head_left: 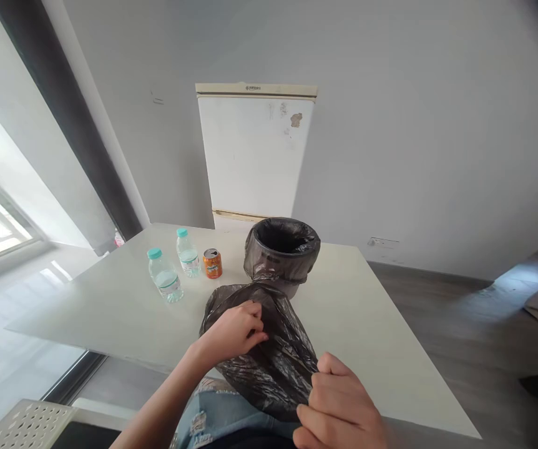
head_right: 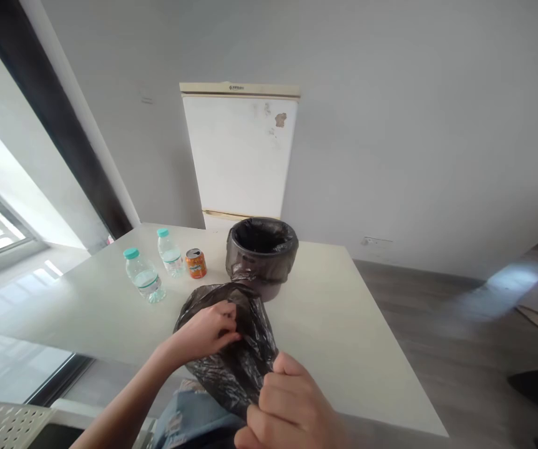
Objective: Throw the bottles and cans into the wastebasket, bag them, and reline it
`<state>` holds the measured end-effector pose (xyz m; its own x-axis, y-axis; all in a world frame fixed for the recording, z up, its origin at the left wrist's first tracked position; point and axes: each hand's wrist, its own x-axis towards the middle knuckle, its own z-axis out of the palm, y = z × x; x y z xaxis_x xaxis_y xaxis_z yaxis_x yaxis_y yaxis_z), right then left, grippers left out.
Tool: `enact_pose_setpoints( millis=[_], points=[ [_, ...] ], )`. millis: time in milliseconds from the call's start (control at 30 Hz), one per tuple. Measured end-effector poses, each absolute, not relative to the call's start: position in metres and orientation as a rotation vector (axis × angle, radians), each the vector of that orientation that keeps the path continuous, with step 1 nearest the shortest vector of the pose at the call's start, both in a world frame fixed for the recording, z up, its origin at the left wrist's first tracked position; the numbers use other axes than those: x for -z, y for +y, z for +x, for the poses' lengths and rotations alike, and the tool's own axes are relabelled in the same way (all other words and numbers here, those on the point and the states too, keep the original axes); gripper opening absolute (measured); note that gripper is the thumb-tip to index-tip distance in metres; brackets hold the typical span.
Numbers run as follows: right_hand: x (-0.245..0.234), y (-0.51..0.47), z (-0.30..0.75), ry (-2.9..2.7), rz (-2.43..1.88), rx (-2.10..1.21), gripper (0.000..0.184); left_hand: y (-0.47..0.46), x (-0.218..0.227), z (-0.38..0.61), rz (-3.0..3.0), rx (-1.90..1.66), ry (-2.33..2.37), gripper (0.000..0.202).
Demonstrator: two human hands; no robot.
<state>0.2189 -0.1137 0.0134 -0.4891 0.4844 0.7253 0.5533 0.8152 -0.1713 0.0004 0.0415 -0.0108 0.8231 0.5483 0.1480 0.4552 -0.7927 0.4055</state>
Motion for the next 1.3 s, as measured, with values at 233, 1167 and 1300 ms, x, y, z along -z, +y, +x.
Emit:
enact_pose_setpoints(
  millis=[233, 1167, 1300],
  points=[
    [-0.010, -0.101, 0.223, -2.277, -0.833, 0.207, 0.016, 0.034, 0.005, -0.019, 2.583, -0.193, 0.690, 0.012],
    [0.101, -0.062, 0.296, -2.285, -1.518, 0.019, 0.028, 0.045, 0.030, -0.043, 1.467, -1.445, 0.962, 0.075],
    [0.119, -0.060, 0.318, -2.131, -1.693, -0.142, 0.029, 0.061, 0.019, -0.048, 1.458, -1.609, 1.035, 0.078]
  ],
)
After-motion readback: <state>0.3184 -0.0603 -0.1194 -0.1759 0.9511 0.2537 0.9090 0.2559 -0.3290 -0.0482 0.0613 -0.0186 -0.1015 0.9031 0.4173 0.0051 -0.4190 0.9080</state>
